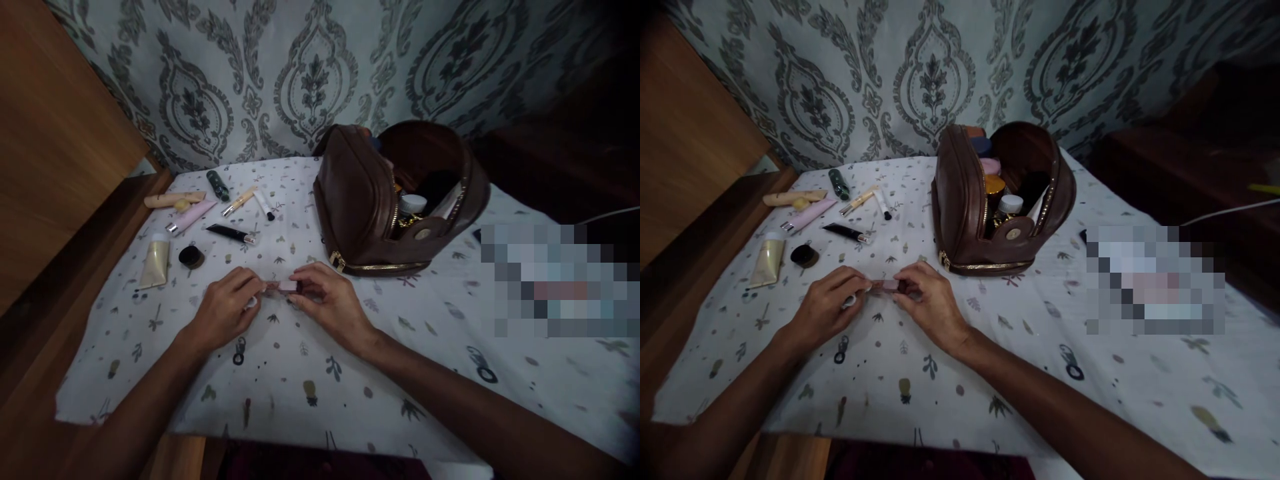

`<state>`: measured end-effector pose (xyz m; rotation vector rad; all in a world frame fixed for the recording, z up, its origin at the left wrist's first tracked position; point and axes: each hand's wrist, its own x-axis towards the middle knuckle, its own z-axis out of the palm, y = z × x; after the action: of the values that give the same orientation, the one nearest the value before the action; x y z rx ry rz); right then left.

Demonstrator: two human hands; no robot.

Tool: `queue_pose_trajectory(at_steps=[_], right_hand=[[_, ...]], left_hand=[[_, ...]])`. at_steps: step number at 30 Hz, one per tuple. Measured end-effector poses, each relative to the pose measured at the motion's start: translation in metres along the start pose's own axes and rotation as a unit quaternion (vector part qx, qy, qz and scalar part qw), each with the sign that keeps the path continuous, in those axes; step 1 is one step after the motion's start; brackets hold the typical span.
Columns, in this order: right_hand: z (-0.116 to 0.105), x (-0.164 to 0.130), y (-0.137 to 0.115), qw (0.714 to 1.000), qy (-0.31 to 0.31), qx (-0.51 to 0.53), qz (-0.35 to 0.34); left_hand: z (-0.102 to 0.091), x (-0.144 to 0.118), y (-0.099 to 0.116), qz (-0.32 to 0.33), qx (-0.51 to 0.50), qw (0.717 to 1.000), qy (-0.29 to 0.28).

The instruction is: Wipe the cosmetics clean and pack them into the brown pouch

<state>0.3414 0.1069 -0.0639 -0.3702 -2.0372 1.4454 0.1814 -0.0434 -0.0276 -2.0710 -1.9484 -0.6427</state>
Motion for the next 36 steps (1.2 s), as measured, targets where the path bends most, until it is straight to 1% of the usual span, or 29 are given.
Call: queue_pose_trajectory(at_steps=[3,7,9,11,12,14,17,19,22,25,28,31,34,36], right_hand=[[0.001,-0.001,0.001,0.999,-0.015,0.033,0.036],[0.003,-0.002,0.002,0.986,-0.045,0.124,0.104],[0.003,0.0,0.001,0.984,-0.035,0.138,0.107],[0.002,0.002,-0.001,0.986,-0.024,0.135,0.091],[0.002,0.003,-0.002,0.989,-0.02,0.126,0.077],[0.001,0.004,-0.003,0.995,-0.017,0.093,0.044],[0.001,0.002,-0.003,0.999,-0.003,0.042,-0.001],[0.003,-0.001,-0.001,0.999,0.0,0.026,-0.021],[0.004,-0.006,0.0,0.999,-0.011,-0.003,-0.049],[0.004,-0.007,0.0,0.998,-0.013,-0.029,-0.055],[0.004,-0.006,0.002,0.999,-0.018,-0.012,-0.026],[0.004,-0.003,0.003,1.0,-0.01,0.003,0.01],[0.002,-0.001,0.002,1.0,-0.005,0.001,0.015],[0.001,0.0,0.001,1.0,-0.01,0.01,0.017]], left_hand=[[-0.003,0.001,-0.002,-0.029,0.005,0.999,-0.031],[-0.004,0.001,0.0,-0.047,0.011,0.997,-0.062],[-0.004,0.0,0.0,-0.047,0.015,0.996,-0.068],[-0.003,-0.001,-0.001,-0.041,0.023,0.997,-0.065],[-0.002,-0.002,-0.001,-0.035,0.027,0.997,-0.058],[-0.001,-0.002,0.0,-0.025,0.034,0.999,-0.027],[0.001,-0.001,0.004,-0.02,0.028,0.998,0.045],[0.003,0.0,0.011,-0.007,0.01,0.996,0.083],[0.006,0.003,0.024,0.037,-0.01,0.994,0.104],[0.008,0.006,0.034,0.077,0.011,0.993,0.084],[0.006,0.006,0.032,0.085,0.041,0.994,0.057],[0.0,0.003,0.019,0.055,0.054,0.997,0.014],[-0.006,-0.001,0.005,0.009,0.048,0.998,-0.043],[-0.008,-0.003,0.0,-0.01,0.045,0.997,-0.064]])
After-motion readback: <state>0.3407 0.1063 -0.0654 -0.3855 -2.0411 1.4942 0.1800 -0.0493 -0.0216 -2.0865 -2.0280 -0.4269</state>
